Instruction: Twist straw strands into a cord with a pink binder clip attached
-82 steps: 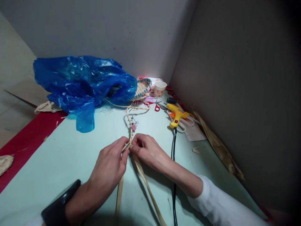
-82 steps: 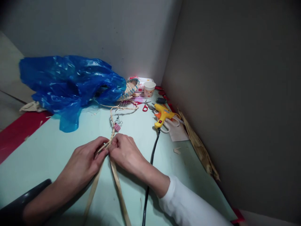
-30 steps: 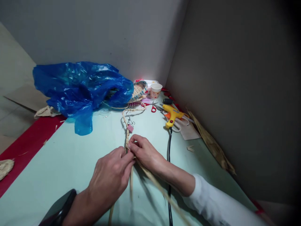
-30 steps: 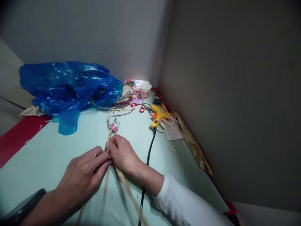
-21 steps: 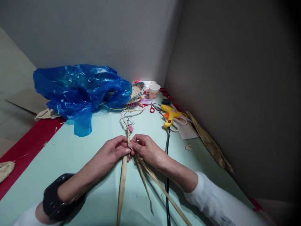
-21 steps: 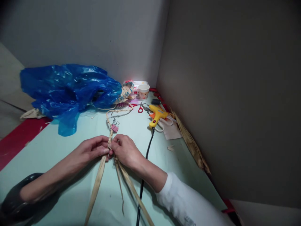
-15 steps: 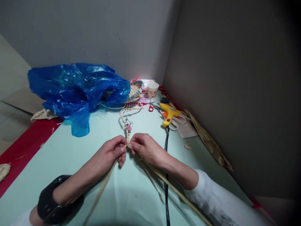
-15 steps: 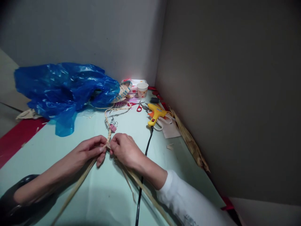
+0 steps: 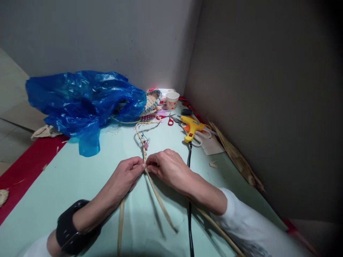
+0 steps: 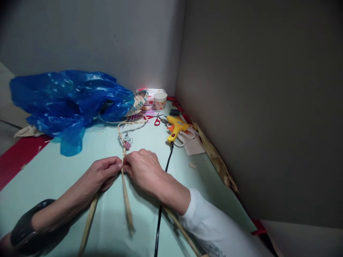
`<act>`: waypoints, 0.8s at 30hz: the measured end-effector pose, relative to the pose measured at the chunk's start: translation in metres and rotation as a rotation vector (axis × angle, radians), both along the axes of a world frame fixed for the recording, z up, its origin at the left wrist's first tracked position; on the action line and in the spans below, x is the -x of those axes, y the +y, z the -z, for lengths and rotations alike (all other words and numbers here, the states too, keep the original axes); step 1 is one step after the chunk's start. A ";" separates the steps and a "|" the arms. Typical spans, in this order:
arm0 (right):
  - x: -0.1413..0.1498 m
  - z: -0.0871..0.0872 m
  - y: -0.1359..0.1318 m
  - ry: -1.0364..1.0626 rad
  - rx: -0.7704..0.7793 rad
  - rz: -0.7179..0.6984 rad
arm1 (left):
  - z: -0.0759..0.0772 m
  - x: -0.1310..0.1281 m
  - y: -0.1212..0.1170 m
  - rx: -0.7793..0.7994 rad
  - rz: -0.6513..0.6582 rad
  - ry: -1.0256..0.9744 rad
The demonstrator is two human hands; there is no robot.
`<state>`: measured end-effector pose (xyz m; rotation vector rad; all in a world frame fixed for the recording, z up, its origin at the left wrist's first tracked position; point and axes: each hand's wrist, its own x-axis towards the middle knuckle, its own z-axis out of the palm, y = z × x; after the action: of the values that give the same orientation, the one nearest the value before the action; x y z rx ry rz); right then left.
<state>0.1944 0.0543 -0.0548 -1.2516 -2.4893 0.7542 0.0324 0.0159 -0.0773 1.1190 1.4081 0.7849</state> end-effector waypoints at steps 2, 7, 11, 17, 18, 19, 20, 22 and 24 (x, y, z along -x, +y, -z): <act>0.000 0.002 0.001 -0.040 -0.025 -0.029 | -0.001 0.000 0.000 -0.004 0.006 0.021; -0.001 0.001 0.003 -0.100 -0.026 -0.105 | -0.001 0.000 0.001 -0.011 0.008 0.041; -0.003 -0.008 0.002 -0.136 -0.017 -0.110 | -0.003 -0.001 -0.001 -0.014 0.004 0.041; 0.004 -0.008 -0.014 -0.198 -0.175 0.058 | -0.002 -0.001 -0.004 -0.024 -0.032 0.008; 0.007 -0.006 -0.018 -0.193 -0.212 0.060 | -0.001 -0.002 -0.005 -0.020 -0.044 -0.005; 0.010 -0.004 -0.022 -0.188 -0.246 0.058 | 0.000 -0.002 -0.005 -0.017 -0.056 -0.019; 0.013 -0.002 -0.026 -0.185 -0.278 0.055 | 0.000 -0.002 -0.005 -0.011 -0.067 -0.030; 0.019 -0.001 -0.033 -0.176 -0.342 0.051 | 0.000 -0.002 -0.004 0.003 -0.080 -0.050; 0.024 -0.001 -0.038 -0.185 -0.379 0.034 | -0.001 -0.001 -0.004 0.014 -0.079 -0.074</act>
<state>0.1703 0.0161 -0.0535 -1.2623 -2.5826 0.1478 0.0337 0.0116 -0.0763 1.0184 1.4002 0.8631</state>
